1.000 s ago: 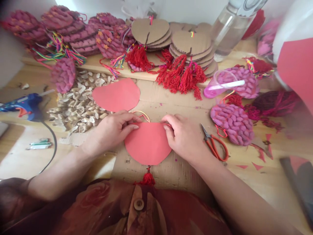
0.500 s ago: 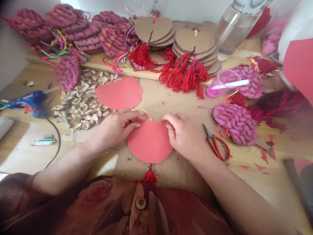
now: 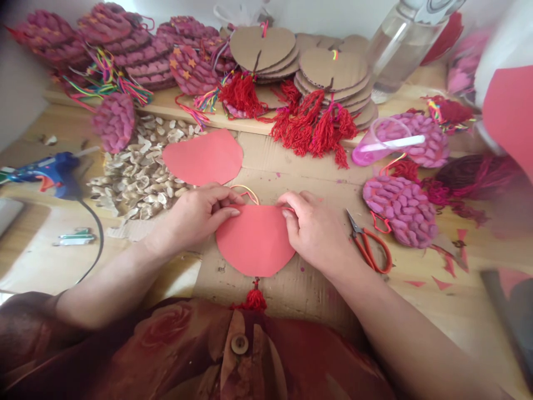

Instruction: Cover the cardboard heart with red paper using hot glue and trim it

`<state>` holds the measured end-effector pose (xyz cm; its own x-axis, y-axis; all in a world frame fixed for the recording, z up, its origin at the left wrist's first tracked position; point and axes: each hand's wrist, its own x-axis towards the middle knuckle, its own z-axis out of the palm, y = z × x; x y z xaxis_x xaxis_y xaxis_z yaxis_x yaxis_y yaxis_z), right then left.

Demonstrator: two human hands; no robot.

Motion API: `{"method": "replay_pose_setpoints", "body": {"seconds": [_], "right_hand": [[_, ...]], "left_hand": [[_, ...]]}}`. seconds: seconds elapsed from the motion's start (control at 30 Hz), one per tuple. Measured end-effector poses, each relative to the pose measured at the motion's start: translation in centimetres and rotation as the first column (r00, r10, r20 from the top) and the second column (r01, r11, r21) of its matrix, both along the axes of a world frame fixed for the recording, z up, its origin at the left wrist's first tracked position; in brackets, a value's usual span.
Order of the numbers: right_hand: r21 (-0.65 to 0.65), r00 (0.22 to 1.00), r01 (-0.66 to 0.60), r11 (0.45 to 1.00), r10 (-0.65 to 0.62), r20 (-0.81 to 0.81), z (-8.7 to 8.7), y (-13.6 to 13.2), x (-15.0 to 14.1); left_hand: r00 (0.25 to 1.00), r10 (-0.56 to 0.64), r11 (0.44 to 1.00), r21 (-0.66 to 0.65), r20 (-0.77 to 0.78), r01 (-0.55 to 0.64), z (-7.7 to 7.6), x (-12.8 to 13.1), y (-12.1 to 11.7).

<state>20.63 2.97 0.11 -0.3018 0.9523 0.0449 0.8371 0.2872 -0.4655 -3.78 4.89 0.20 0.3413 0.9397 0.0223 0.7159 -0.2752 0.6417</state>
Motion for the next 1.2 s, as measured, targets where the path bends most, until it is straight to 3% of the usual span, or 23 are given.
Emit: {"method": "replay_pose_setpoints", "body": {"seconds": [0.43,0.87,1.2], "right_hand": [[0.024,0.999,-0.005,1.0,0.004,0.041,-0.2,-0.1,0.3],[0.069,1.0,-0.022,0.997,0.021,0.011,-0.6,0.0,0.1],[0.065,0.999,0.012,0.998,-0.014,0.033,-0.3,-0.1,0.0]], "left_hand": [[0.999,0.053,0.999,-0.007,-0.003,-0.053,0.3,-0.7,0.0],[0.935,0.248,0.96,-0.192,0.252,-0.202,0.1,-1.1,-5.0],[0.927,0.275,0.959,-0.14,0.257,-0.246,-0.2,-0.8,-5.5]]}}
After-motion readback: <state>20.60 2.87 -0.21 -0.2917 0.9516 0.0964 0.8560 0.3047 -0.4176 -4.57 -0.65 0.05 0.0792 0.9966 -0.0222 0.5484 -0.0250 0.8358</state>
